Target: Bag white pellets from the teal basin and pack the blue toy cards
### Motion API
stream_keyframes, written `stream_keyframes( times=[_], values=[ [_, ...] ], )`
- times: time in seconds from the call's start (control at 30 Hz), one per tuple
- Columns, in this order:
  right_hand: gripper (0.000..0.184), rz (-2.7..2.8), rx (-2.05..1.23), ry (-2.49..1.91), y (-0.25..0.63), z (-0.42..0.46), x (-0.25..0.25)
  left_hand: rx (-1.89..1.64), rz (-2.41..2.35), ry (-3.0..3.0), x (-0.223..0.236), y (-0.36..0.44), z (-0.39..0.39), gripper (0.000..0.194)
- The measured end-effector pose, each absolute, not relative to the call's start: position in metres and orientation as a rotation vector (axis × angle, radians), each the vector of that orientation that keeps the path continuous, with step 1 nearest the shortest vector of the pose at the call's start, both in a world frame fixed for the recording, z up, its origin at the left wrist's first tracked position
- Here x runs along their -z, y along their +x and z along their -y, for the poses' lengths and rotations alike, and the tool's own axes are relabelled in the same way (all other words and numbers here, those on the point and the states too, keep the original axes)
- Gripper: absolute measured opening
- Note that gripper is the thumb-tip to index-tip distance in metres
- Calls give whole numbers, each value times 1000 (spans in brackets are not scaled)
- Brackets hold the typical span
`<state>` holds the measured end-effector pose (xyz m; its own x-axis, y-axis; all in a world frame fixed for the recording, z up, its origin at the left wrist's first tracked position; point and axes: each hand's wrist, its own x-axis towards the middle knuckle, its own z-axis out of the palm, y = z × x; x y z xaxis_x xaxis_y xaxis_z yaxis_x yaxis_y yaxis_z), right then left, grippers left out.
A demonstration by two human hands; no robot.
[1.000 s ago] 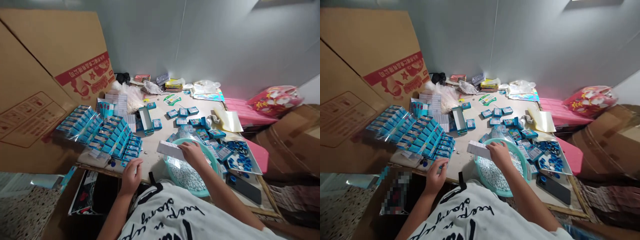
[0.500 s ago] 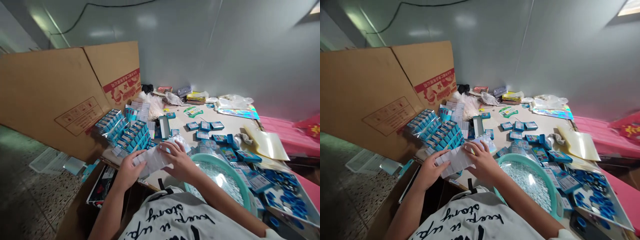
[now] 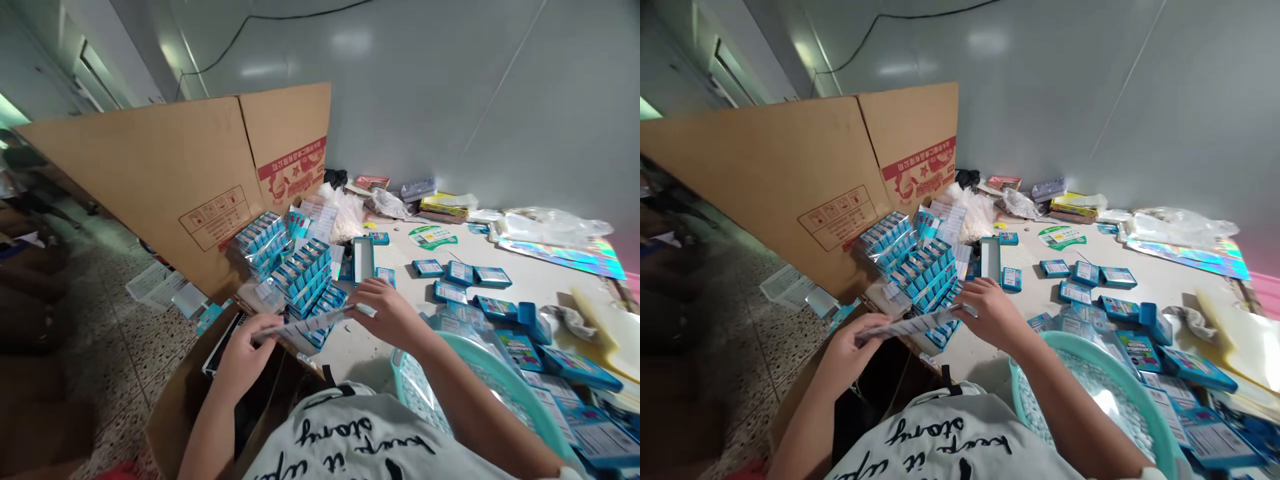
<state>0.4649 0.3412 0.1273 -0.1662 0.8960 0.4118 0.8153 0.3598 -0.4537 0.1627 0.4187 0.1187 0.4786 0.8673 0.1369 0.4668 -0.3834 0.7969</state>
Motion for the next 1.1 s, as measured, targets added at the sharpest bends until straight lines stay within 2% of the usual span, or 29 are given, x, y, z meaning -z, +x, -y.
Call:
stream_keyframes(
  times=[0.13,0.33,0.43,0.5,0.6,0.67,0.83,1.1],
  values=[
    [8,1922,-226,-1517,453,-347,-124,-1183,-1372,2387,-118,174,-411,41],
    [9,1864,-426,-1566,445,-344,-127,-1500,-1491,2763,-131,188,-388,34],
    [18,1811,-547,-1590,435,-340,-131,-1349,-1382,2857,-139,189,-384,33],
    [25,1806,-580,-1570,426,-339,-133,-1136,-1305,2872,-141,192,-384,40],
    [22,1836,-579,-1459,414,-338,-133,-883,-1168,2821,-138,197,-385,51],
    [19,1845,-601,-1394,409,-338,-133,-795,-1108,2789,-133,199,-387,51],
    [22,1696,-663,-1410,406,-334,-134,-759,-1036,2801,-121,187,-392,39],
    [42,1505,-780,-1402,408,-335,-112,-832,-916,2709,-126,185,-376,44]
  ],
)
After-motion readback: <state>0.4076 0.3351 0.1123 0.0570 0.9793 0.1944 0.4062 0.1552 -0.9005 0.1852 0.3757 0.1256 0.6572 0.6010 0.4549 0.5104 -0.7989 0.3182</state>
